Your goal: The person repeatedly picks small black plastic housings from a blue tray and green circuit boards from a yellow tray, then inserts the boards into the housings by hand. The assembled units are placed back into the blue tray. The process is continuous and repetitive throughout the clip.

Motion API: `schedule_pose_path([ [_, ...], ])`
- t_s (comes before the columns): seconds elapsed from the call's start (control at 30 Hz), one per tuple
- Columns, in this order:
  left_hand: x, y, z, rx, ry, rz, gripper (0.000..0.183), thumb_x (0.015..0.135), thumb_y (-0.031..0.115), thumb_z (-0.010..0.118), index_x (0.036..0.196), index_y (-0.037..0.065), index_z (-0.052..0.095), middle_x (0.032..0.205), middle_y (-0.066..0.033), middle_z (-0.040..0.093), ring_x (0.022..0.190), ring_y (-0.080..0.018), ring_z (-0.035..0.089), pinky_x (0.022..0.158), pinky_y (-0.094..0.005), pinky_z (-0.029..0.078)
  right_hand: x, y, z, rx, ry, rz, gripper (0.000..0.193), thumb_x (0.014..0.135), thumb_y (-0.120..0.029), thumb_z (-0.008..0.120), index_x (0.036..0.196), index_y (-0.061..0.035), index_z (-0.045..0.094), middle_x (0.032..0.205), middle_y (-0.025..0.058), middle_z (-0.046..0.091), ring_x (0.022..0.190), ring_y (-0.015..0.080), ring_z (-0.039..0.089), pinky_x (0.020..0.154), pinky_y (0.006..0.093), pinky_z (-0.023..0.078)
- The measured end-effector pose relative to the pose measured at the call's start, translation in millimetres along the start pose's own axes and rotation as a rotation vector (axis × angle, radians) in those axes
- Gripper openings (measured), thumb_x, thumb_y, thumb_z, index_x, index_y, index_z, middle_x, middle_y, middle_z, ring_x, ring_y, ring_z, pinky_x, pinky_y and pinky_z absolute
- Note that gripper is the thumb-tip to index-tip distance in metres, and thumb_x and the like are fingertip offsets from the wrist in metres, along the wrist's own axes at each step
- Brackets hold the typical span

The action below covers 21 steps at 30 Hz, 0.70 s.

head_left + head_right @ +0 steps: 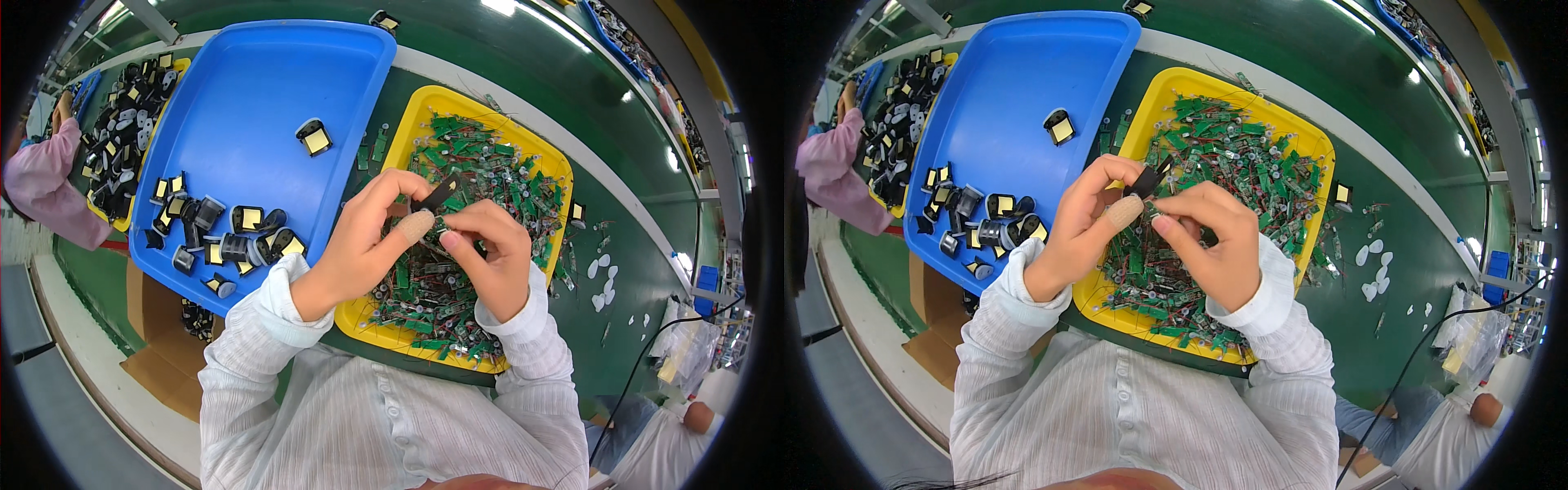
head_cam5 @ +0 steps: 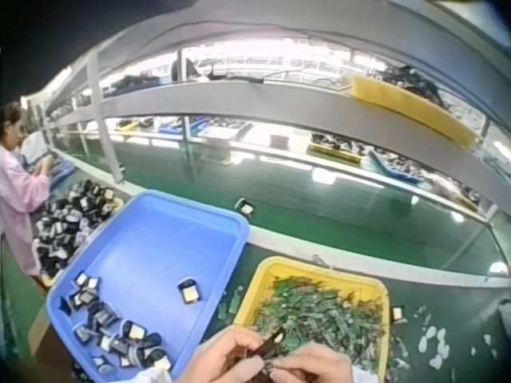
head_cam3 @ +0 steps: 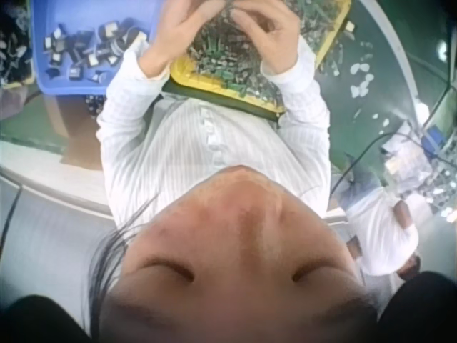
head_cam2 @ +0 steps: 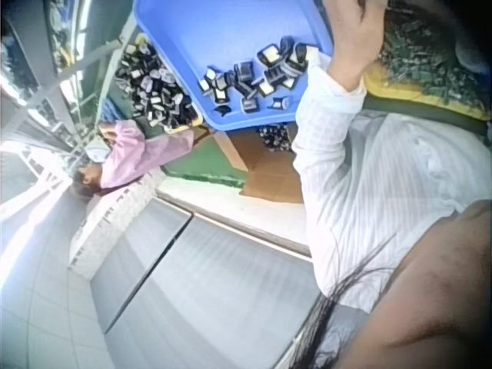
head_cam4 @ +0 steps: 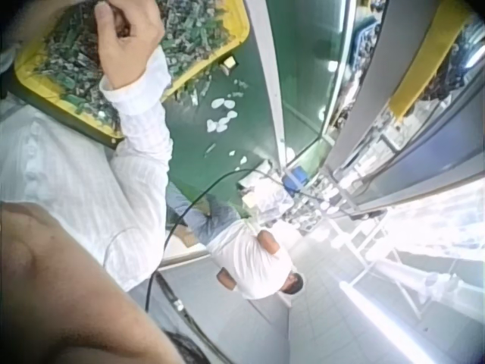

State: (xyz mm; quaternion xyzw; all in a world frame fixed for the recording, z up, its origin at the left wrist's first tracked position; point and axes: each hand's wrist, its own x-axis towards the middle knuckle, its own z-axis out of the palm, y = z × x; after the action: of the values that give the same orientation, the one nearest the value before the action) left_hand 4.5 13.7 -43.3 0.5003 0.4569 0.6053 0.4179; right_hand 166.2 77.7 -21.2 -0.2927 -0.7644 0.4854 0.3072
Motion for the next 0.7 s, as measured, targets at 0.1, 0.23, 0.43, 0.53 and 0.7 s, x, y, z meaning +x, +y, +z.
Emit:
schedule_pose_path([
  [0.1,1,1,-1,-0.044,-0.051,-0.021,0.016,0.084,0.007,0.053,0.098,0.001,0.048,0.099,-0.0081,0.048,0.092,-0.0148,0.049,0.082,-0.0293,0.040,1,8,2,0.092,0.025,-0.016,0.014,0.073,-0.001,0.066,0.087,0.0003,0.065,0.074,0.0066,0.058,0.059,0.0111,0.051,0.054,0.0225,0.041],
  [0.23,-1,0,-6,-0.070,-0.093,-0.036,0.017,0.083,0.004,0.050,0.099,0.001,0.046,0.104,-0.0086,0.045,0.101,-0.0157,0.044,0.091,-0.0315,0.034,-1,6,4,0.089,0.006,-0.021,0.014,0.073,-0.001,0.066,0.086,0.0006,0.064,0.075,0.0069,0.058,0.060,0.0114,0.053,0.056,0.0224,0.042],
  [0.43,-1,8,-1,0.017,-0.113,-0.029,0.026,0.080,0.004,0.057,0.102,0.003,0.045,0.105,-0.0079,0.046,0.102,-0.0160,0.045,0.091,-0.0316,0.035,-1,2,1,0.417,-0.006,0.154,0.013,0.076,0.001,0.063,0.089,0.0035,0.060,0.086,0.0071,0.057,0.072,0.0109,0.057,0.064,0.0227,0.048],
  [0.53,-2,0,-2,0.119,-0.013,0.092,0.036,0.075,0.006,0.065,0.107,0.004,0.049,0.100,-0.0067,0.054,0.084,-0.0156,0.054,0.072,-0.0272,0.043,-3,5,-3,0.605,-0.106,0.243,0.013,0.077,0.002,0.062,0.089,0.0042,0.057,0.086,0.0074,0.056,0.074,0.0110,0.057,0.066,0.0232,0.049],
  [0.7,1,3,-10,0.060,0.004,0.045,0.033,0.081,0.009,0.059,0.113,0.003,0.049,0.100,-0.0082,0.058,0.085,-0.0129,0.055,0.072,-0.0258,0.043,-6,3,-2,0.363,-0.030,0.096,0.011,0.079,0.001,0.060,0.089,0.0028,0.055,0.080,0.0047,0.055,0.072,0.0104,0.057,0.065,0.0218,0.049],
])
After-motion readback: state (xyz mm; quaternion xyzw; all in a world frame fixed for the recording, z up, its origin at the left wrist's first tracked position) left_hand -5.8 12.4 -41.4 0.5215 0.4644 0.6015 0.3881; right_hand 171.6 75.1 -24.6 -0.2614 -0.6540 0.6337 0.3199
